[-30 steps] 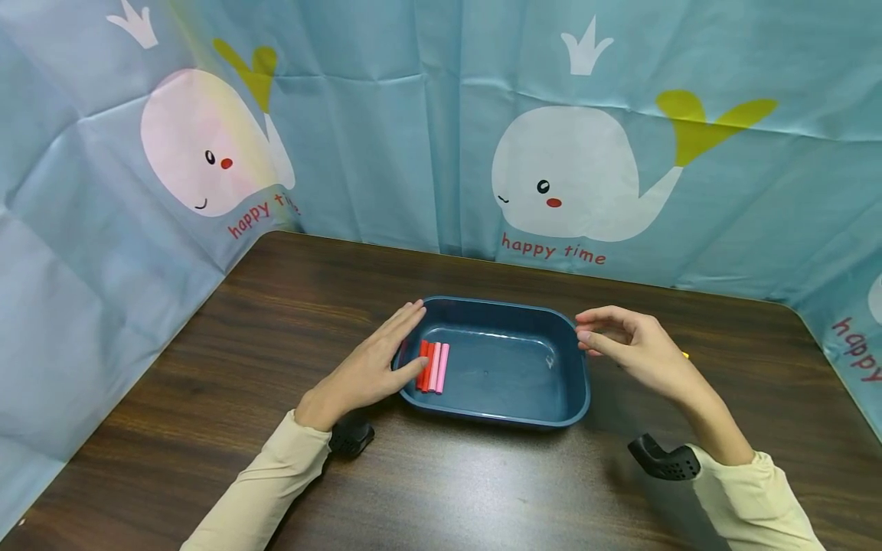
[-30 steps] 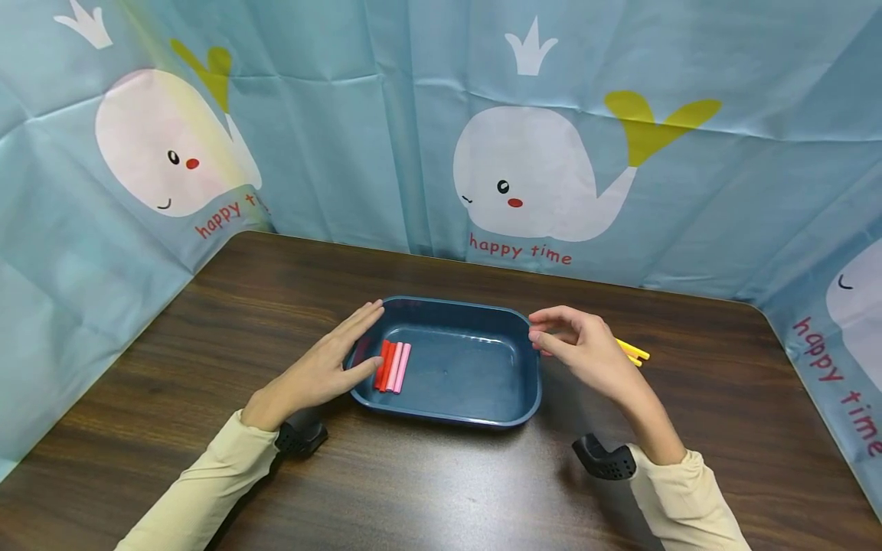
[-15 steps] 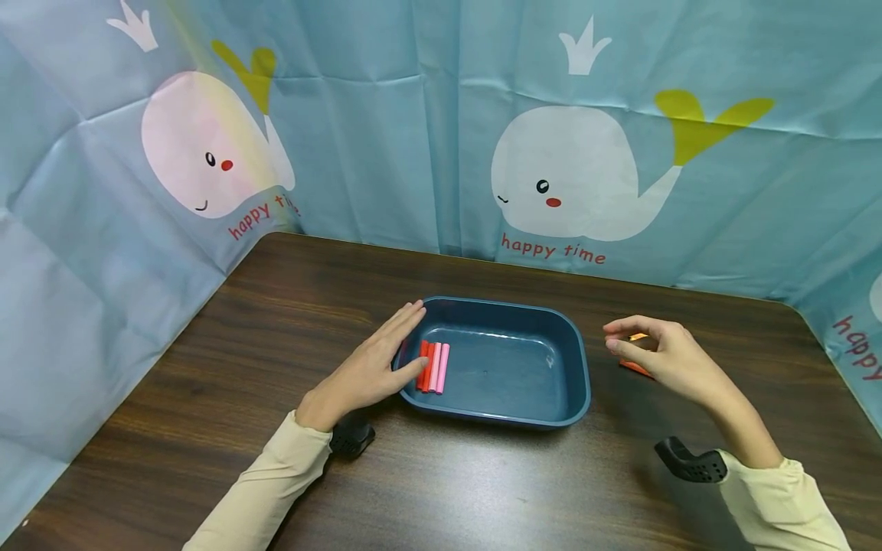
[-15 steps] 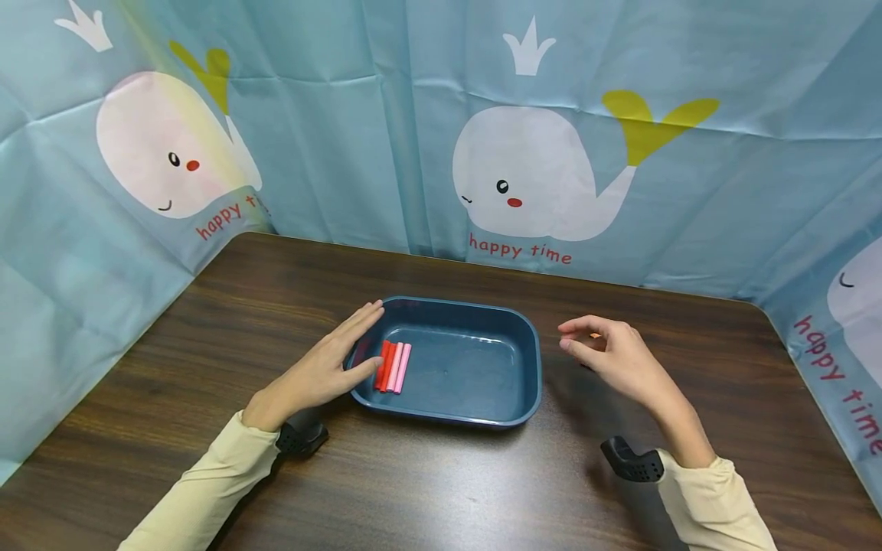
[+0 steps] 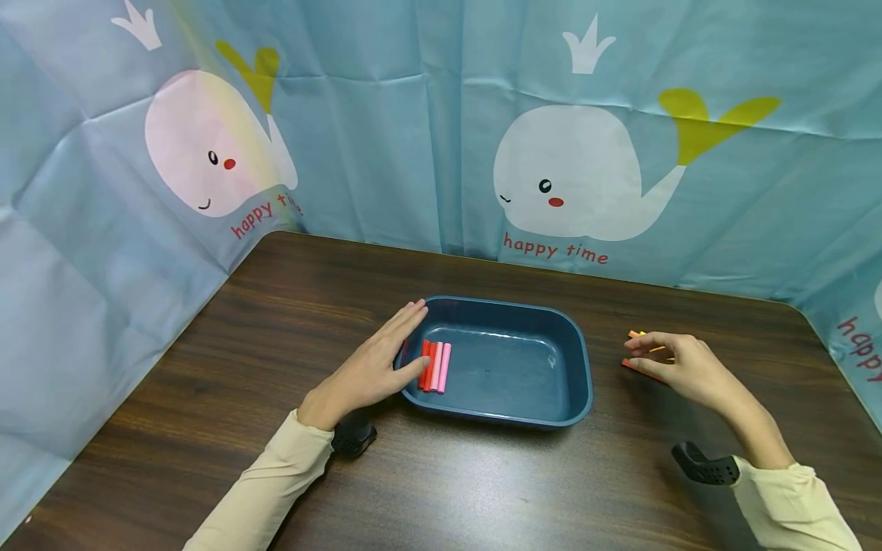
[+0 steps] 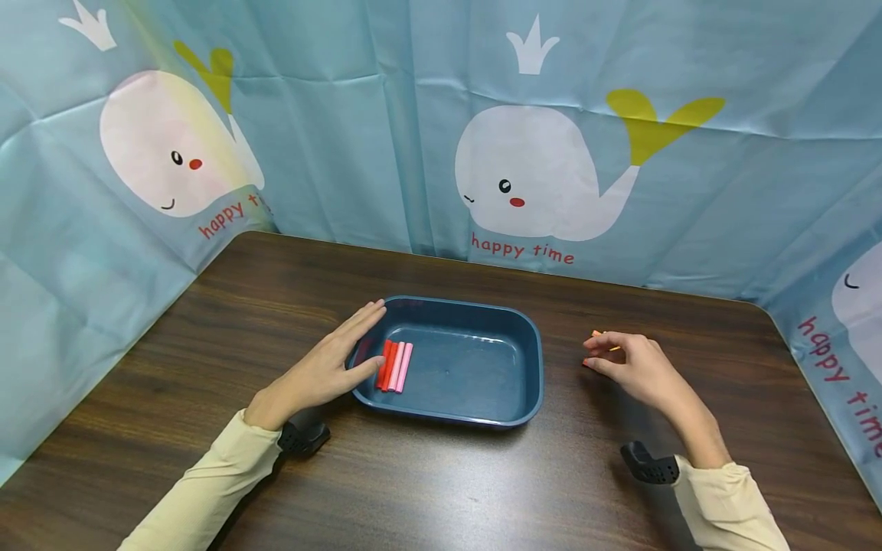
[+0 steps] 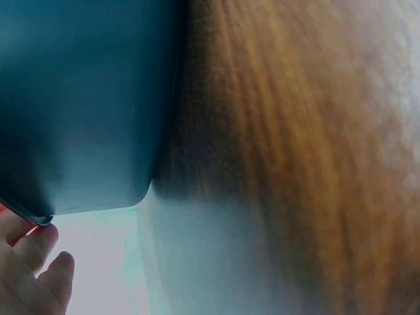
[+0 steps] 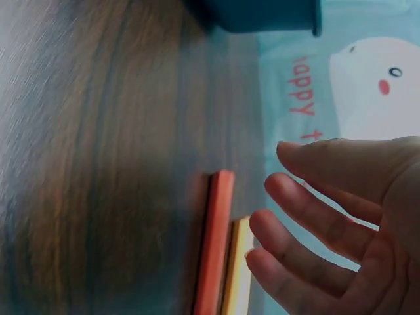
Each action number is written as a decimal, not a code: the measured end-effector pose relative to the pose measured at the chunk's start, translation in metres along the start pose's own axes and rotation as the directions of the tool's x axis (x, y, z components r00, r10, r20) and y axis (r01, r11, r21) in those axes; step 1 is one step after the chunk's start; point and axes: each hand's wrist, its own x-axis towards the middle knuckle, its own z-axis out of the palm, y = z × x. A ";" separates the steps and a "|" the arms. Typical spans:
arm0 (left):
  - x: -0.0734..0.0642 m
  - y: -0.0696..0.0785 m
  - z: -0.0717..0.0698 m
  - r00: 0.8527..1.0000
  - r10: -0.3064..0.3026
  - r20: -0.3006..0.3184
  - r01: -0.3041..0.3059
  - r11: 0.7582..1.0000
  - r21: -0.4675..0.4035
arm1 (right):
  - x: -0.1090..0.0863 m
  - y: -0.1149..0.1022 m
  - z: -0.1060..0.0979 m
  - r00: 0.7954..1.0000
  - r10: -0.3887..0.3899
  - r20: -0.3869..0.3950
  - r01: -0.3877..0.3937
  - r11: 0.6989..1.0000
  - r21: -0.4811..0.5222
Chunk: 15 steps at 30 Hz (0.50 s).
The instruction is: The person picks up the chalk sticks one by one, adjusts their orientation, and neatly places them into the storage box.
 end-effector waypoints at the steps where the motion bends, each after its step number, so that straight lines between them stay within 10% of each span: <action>1: 0.000 0.000 0.000 1.000 0.001 -0.001 -0.001 1.000 0.000 | 0.000 0.002 0.001 1.000 -0.002 0.003 0.002 1.000 -0.007; 15: 0.000 0.000 0.000 1.000 -0.013 0.012 0.013 1.000 0.001 | 0.002 0.018 0.011 0.997 0.054 0.055 -0.047 0.992 -0.120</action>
